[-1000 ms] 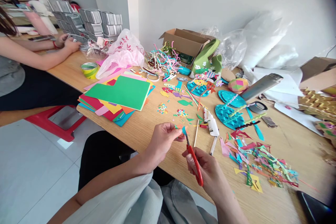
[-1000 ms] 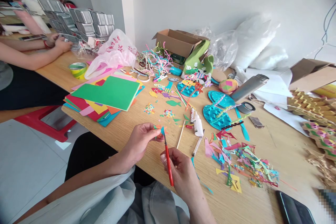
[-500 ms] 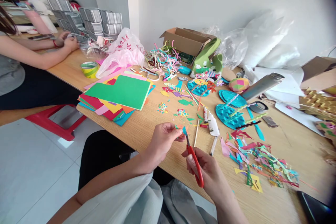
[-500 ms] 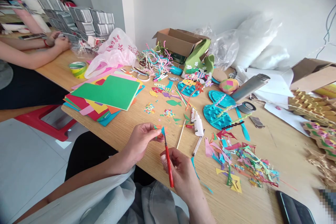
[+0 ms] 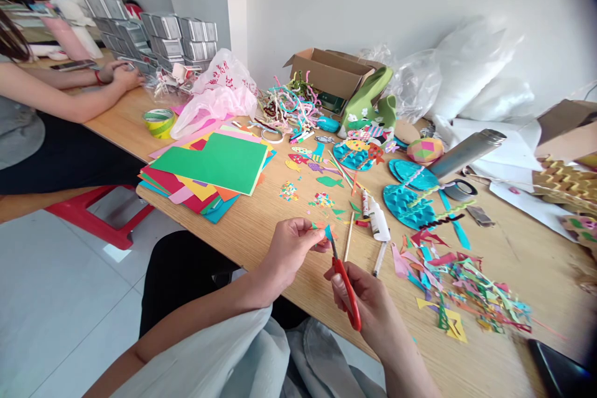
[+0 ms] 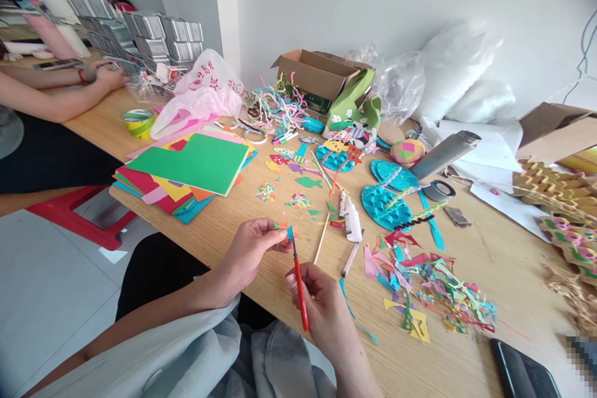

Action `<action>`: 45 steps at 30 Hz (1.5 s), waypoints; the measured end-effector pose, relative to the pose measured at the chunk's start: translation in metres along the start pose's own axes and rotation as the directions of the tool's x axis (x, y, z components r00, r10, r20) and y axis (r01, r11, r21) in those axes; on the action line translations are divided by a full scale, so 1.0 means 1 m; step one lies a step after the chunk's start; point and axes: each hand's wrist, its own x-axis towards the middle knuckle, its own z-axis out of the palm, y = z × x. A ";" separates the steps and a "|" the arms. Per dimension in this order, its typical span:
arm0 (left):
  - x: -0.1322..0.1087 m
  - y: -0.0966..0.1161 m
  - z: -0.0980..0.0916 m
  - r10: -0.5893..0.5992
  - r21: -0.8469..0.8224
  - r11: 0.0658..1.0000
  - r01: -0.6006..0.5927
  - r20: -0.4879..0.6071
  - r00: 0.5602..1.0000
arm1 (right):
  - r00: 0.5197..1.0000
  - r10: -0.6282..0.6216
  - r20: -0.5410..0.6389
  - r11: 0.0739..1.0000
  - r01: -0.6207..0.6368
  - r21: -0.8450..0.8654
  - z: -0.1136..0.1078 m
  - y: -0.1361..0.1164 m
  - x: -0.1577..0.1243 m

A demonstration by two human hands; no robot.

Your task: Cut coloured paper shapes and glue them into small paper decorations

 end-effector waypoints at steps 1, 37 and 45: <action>0.000 0.000 0.000 -0.001 0.002 1.000 0.001 0.000 1.000 | 1.000 0.001 -0.001 1.000 -0.001 0.005 0.000 0.001 0.000; 0.000 0.000 0.000 -0.003 0.136 0.991 0.001 0.021 1.000 | 1.000 -0.003 -0.026 1.000 0.003 -0.004 -0.001 0.008 0.000; 0.000 0.002 -0.001 0.005 0.134 0.991 -0.007 0.017 1.000 | 1.000 0.011 -0.020 1.000 -0.011 0.000 -0.001 0.007 0.000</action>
